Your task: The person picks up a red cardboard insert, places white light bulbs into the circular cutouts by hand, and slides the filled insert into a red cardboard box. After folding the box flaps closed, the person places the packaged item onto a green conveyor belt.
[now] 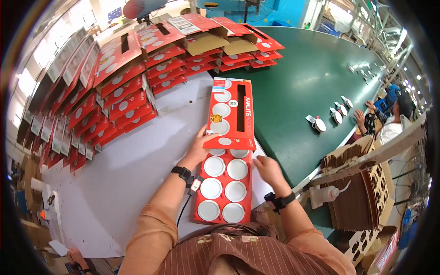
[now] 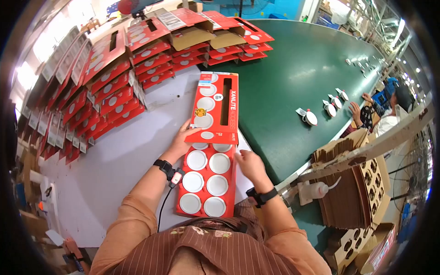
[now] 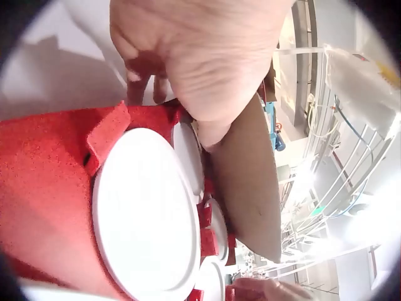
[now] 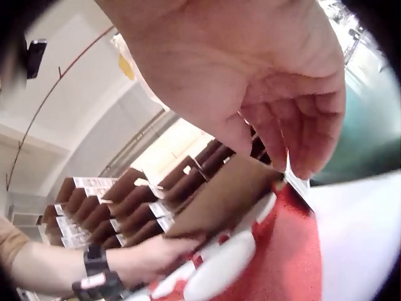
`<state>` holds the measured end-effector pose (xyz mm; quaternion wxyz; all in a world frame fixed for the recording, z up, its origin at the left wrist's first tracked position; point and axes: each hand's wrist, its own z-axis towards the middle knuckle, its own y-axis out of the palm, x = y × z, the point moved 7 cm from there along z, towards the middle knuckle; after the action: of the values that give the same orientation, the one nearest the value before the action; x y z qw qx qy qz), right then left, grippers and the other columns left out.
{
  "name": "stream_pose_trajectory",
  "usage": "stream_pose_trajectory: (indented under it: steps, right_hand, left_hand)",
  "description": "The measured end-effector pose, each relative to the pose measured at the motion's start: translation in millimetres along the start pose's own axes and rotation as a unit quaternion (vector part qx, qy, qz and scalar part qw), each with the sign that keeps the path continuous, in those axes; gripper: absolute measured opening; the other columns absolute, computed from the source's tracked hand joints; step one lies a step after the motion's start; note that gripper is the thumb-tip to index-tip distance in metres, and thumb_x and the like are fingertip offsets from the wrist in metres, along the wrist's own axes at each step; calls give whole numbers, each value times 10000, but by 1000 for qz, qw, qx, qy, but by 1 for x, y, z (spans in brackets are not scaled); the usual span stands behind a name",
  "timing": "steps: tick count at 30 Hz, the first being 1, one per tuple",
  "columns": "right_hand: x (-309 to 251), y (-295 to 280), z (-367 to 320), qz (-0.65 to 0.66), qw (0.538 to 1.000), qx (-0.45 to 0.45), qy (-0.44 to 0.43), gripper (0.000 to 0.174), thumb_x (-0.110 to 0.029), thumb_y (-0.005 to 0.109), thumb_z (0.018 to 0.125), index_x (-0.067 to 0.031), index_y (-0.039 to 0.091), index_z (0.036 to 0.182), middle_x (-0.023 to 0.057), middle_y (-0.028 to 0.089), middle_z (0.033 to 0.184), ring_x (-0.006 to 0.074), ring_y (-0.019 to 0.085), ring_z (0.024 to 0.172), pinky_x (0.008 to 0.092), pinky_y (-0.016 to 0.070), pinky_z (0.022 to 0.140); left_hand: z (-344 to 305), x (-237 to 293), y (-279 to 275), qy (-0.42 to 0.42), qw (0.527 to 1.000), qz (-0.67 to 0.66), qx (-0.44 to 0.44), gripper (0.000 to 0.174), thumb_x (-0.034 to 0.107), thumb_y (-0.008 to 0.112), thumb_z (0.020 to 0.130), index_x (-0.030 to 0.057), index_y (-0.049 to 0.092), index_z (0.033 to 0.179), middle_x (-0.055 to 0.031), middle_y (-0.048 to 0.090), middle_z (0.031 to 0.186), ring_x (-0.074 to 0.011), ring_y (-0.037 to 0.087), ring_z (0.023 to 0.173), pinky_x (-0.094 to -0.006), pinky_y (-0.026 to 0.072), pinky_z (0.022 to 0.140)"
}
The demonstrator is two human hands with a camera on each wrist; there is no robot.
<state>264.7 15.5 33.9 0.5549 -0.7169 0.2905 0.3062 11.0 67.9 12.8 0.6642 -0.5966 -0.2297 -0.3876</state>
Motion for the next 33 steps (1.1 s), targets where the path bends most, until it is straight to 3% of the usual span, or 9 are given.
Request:
stream_pose_trajectory:
  steps: [2,3,12,18,21,23,25,28,33]
  right_hand:
    - [16,26,3,59,998,-9,14,388,-335,542,839,28,631,941,244,633,821,371,625,805,419,477,726]
    - [10,17,9,20,996,78,-33,386,-331,540,841,34,634,920,247,630,804,378,622,787,424,475,717]
    - [-7,39,25,27,994,101,-14,334,-286,552,846,37,634,858,230,636,787,380,619,759,430,482,698]
    - [-3,42,27,50,986,160,22,369,-254,712,746,2,460,830,172,618,698,310,632,659,380,494,609]
    - [5,45,29,110,985,131,-21,414,-231,710,764,14,447,971,163,634,722,285,638,645,371,495,589]
    - [-9,42,22,89,990,112,-19,536,-250,698,786,14,430,1169,169,645,756,267,641,658,364,496,595]
    - [5,54,30,124,990,69,-7,558,-256,686,798,11,438,1220,162,653,784,250,643,668,352,498,599]
    - [2,54,32,80,995,60,-26,453,-259,658,819,20,529,1152,143,661,755,212,649,674,335,501,589]
    - [-4,45,39,106,993,32,27,322,-244,600,855,21,614,1037,150,655,692,217,654,669,336,499,590]
  left_hand:
    - [0,-2,6,7,993,-117,-11,410,-23,651,762,187,660,1115,-150,258,1463,-274,421,1261,-343,415,1004]
    - [8,4,10,16,993,-113,-10,410,-23,651,762,187,660,1115,-150,258,1463,-274,421,1261,-343,415,1004]
    - [-7,3,-26,-14,991,-127,-33,288,-27,613,822,87,663,1082,-148,297,1455,-255,449,1241,-304,418,979]
    - [-23,-9,-40,0,996,-85,-8,269,-45,611,815,67,669,1052,-148,310,1448,-253,476,1213,-300,448,933]
    - [-28,7,-47,-31,996,-83,-8,267,-50,612,808,72,673,1038,-164,327,1434,-258,516,1168,-304,458,913]
    - [-33,22,-51,43,999,-1,23,243,-28,620,805,77,678,1016,-181,358,1407,-269,549,1117,-304,461,898]
    - [-31,15,-49,-5,1000,-9,3,272,13,630,809,91,654,1068,-190,385,1383,-282,553,1100,-303,462,897]
    - [-30,3,-49,-20,1000,0,14,505,101,643,822,124,473,1297,-200,432,1344,-302,538,1120,-328,458,906]
    - [-34,-47,-39,-108,993,-36,41,400,187,554,879,95,486,1262,-196,552,1187,-320,526,1122,-372,449,904]
